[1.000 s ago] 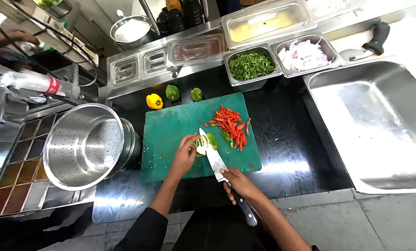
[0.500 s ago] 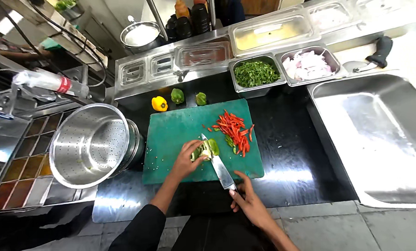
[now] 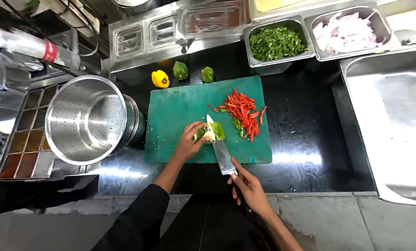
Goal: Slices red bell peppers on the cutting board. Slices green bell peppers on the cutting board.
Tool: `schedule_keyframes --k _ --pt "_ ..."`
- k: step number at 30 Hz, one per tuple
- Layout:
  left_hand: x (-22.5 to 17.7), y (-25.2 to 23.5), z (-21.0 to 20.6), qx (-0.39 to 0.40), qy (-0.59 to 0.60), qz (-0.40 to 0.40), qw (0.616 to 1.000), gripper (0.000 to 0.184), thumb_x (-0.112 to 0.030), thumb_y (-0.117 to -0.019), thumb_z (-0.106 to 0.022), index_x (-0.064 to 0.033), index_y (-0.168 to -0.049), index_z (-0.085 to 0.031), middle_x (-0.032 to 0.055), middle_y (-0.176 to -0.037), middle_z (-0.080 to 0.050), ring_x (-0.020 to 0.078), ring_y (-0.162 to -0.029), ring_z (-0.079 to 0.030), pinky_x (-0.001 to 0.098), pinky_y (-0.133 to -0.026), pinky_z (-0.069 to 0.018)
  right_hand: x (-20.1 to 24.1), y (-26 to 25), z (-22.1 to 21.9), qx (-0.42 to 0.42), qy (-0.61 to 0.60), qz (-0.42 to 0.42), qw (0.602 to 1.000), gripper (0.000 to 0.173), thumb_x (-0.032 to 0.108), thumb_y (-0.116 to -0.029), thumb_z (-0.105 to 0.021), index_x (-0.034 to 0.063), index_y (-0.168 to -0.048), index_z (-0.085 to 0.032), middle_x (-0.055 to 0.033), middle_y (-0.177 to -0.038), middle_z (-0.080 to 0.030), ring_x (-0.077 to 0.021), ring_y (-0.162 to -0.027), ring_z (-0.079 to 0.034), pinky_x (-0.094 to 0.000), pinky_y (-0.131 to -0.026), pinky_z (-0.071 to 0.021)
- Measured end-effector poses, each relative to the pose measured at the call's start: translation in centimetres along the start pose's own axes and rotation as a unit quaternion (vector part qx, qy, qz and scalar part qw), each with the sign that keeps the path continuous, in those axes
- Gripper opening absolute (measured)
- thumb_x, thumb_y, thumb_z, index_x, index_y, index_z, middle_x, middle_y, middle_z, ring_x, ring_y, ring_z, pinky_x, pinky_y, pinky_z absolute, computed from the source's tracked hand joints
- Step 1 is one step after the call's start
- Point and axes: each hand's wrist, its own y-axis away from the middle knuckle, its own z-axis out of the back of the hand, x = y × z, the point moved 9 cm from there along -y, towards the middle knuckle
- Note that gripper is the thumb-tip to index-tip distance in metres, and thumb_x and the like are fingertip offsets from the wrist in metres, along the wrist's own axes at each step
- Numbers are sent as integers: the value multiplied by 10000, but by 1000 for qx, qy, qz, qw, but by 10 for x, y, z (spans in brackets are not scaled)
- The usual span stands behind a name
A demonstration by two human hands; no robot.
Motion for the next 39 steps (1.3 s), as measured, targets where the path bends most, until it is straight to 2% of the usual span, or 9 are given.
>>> schedule_keyframes --k 6,11,15,22,27,29,31,35,39 --pt "-1 -1 0 4 13 -8 1000 454 -227 -925 -745 -19 -1319 -654 160 -1354 -617 273 -1273 -572 423 -1081 -474 5 -21 -7 -3 -33 -1 999 520 129 -1091 -454 177 -1603 -378 -93 -898 -710 -147 -495 -607 -284 -447 -549" --pt "-2 -1 0 -9 6 -15 1000 439 -239 -930 -732 -19 -1304 -665 159 -1337 -630 296 -1254 -575 446 -1072 -467 3 -6 -3 4 -21 -6 1000 517 125 -1082 -459 129 -1594 -381 -77 -898 -712 -126 -486 -596 -265 -436 -540" --pt "-5 0 -3 -3 6 -36 999 427 -257 -922 -742 -33 -1282 -687 125 -1304 -662 277 -1257 -576 433 -1091 -449 11 -25 -20 11 -8 -9 1000 514 123 -1087 -470 161 -1593 -393 -89 -899 -716 -136 -484 -600 -274 -445 -541" --pt "-9 17 10 -121 -19 -11 992 739 -374 -817 -823 -47 -1418 -544 170 -1437 -540 339 -1353 -469 521 -1136 -367 19 -16 -1 -48 4 4 999 510 135 -1086 -455 154 -1591 -381 -80 -921 -719 -144 -497 -611 -278 -433 -543" --pt "-19 16 15 -136 -40 -7 990 444 -198 -912 -699 -28 -1316 -632 147 -1345 -623 317 -1299 -535 476 -1110 -410 33 -7 6 -6 -6 26 1000 513 132 -1080 -438 137 -1590 -377 -91 -931 -714 -141 -500 -609 -279 -440 -548" --pt "-31 9 20 -109 -32 -20 993 471 -107 -884 -667 -6 -1338 -600 155 -1387 -600 332 -1321 -520 492 -1117 -409 38 -6 9 -10 28 28 999 510 132 -1079 -449 133 -1584 -384 -74 -929 -716 -131 -499 -604 -277 -437 -544" --pt "-47 -1 14 -35 -30 -58 997 564 -116 -820 -705 -23 -1366 -600 138 -1447 -569 344 -1359 -493 532 -1140 -386 41 -7 12 -12 85 19 996 514 154 -1080 -470 151 -1587 -387 -52 -943 -713 -122 -500 -595 -273 -436 -537" --pt "-52 -9 -8 63 -71 -53 994 575 -450 -884 -764 -174 -1376 -652 45 -1496 -542 321 -1350 -500 556 -1091 -433 50 -9 13 4 187 11 982 512 202 -1083 -479 194 -1587 -396 -32 -969 -710 -115 -503 -592 -283 -450 -539" --pt "-37 -14 -3 29 -44 3 999 367 -268 -890 -775 -110 -1216 -716 82 -1343 -626 295 -1211 -582 484 -1013 -503 53 -11 13 21 257 18 966 499 219 -1082 -486 180 -1576 -423 -35 -984 -712 -110 -546 -613 -291 -504 -559"
